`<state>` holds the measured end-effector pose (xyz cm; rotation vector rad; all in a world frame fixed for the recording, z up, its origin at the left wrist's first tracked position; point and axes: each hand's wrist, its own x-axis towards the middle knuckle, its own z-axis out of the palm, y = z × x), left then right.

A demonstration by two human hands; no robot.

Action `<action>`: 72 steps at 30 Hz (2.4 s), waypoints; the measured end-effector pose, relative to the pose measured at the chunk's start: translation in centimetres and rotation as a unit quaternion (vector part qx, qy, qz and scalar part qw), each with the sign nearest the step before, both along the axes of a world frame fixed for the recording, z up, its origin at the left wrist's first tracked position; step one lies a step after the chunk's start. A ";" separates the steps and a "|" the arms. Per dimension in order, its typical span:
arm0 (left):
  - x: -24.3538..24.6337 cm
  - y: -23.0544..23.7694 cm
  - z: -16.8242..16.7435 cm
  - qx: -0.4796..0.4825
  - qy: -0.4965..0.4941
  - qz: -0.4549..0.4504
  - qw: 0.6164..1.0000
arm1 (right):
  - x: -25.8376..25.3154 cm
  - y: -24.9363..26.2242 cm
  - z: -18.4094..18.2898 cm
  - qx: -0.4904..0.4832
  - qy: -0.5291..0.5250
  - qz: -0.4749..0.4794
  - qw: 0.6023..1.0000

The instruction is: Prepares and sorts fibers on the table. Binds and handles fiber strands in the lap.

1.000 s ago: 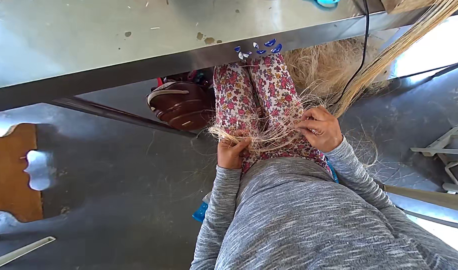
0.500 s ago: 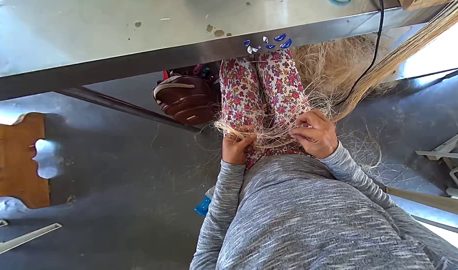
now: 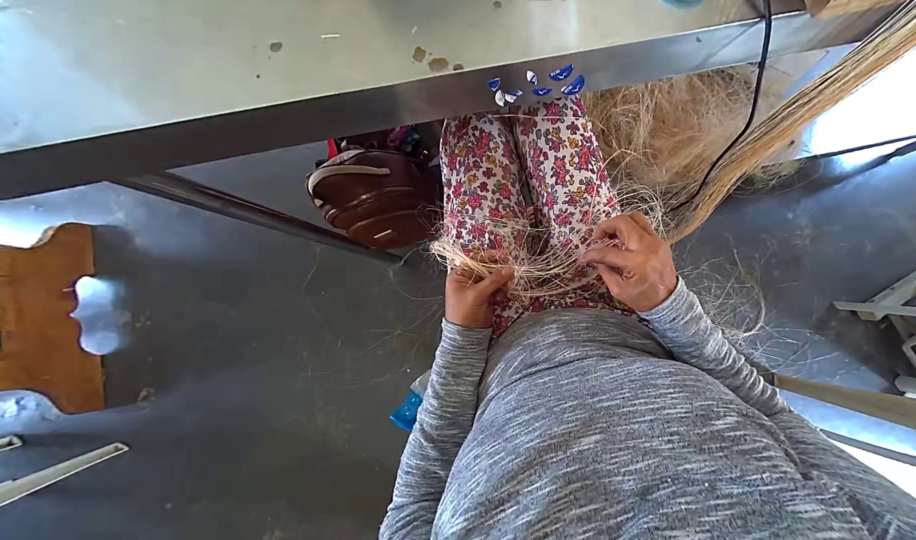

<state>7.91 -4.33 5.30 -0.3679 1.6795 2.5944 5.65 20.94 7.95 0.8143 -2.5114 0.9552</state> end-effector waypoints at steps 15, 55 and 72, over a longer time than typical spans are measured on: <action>0.0 -0.1 0.1 0.004 -0.001 -0.005 1.000 | -0.5 -0.6 -0.9 -0.011 0.042 0.009 0.999; 5.5 -4.9 10.3 -0.651 -0.124 -0.148 0.734 | 0.9 17.6 5.2 -0.559 -0.139 -0.203 0.792; 3.6 -0.8 8.8 -0.006 0.237 -0.185 0.954 | 3.3 0.2 3.3 -0.262 -0.289 0.172 0.904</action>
